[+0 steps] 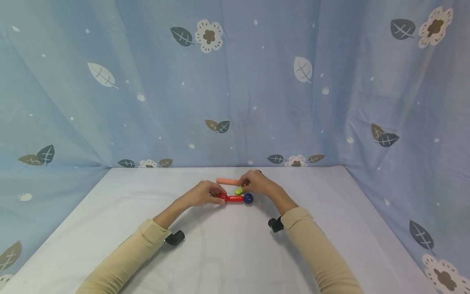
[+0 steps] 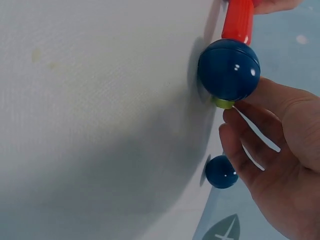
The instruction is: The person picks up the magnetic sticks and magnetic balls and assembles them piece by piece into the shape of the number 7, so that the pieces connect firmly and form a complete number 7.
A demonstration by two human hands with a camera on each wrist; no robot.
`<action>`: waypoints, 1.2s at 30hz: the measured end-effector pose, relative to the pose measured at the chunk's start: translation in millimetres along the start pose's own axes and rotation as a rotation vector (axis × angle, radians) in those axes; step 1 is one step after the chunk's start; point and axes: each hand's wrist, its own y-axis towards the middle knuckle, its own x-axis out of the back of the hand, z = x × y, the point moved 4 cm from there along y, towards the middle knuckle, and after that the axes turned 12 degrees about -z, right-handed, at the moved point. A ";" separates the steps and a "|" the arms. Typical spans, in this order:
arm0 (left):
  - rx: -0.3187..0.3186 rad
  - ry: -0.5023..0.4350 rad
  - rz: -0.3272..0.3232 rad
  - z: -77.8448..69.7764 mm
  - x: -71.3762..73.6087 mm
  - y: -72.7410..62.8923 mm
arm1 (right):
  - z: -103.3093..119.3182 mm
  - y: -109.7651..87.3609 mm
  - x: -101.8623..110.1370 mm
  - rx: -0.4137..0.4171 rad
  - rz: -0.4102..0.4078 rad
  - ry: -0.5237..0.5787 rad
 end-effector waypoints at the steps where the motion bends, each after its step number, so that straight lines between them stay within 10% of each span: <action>1: -0.001 -0.006 0.001 0.4 -0.2 0.0 | -0.5 0.1 -0.5 -0.006 0.003 -0.004; 36: 0.004 -0.008 -0.003 -0.1 0.3 -1.4 | -6.3 2.1 -3.5 -0.064 0.005 -0.075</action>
